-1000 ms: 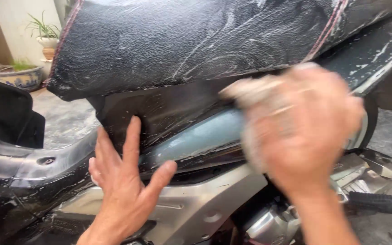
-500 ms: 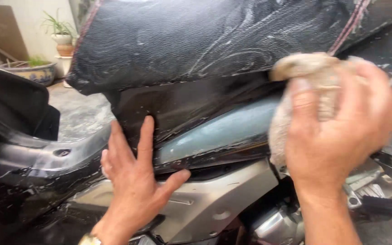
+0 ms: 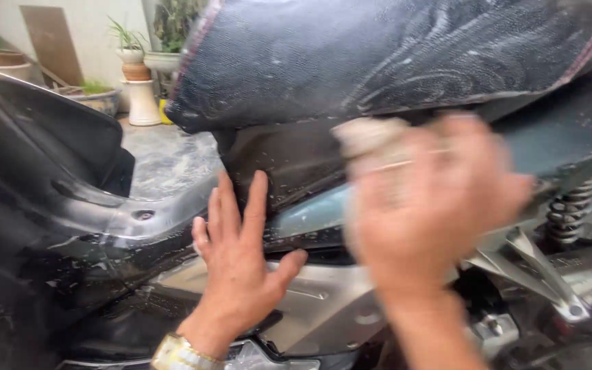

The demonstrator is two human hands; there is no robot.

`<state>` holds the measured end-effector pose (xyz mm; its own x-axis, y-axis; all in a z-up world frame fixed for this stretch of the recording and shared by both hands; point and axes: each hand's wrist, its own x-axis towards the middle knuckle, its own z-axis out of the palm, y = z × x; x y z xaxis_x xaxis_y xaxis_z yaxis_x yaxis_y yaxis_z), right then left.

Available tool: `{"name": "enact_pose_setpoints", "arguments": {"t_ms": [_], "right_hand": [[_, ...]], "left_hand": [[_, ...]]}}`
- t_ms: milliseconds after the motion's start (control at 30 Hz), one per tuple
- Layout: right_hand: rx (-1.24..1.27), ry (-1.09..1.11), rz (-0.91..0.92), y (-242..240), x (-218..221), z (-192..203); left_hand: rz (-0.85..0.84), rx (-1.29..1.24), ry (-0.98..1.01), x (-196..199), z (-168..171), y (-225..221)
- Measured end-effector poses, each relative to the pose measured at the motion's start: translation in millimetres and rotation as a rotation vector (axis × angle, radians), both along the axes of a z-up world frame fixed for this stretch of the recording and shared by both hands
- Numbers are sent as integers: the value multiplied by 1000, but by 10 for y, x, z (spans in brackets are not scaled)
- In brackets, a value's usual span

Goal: The person scrubs the body panels, footrest, and seat of a scooter using a soapy cloth. They repeatedly dip the cloth into a red bucket of soapy water to clean various parts of the vehicle.

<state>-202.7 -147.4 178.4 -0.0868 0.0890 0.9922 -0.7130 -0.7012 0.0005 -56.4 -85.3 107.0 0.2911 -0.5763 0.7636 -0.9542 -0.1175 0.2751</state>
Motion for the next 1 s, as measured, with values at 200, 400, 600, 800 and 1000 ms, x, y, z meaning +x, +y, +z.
{"name": "enact_pose_setpoints", "arguments": {"t_ms": [200,400,600,800,1000], "right_hand": [[-26,541,138,-64,19,-465],[-130,272,37,-650,-723,-345],[46,-197,192,-704,-470,-660],[-18,429,158,-217,-234,-851],[-57,449,102,-709,-713,-865]], "left_hand": [[-11,-11,-10,186,-140,14],[153,-27,-19,244,-229,-17],[173,-73,-33,219,-230,-35],[138,-34,-32,223,-261,-96],[44,-39,-29,140,-206,-61]]}}
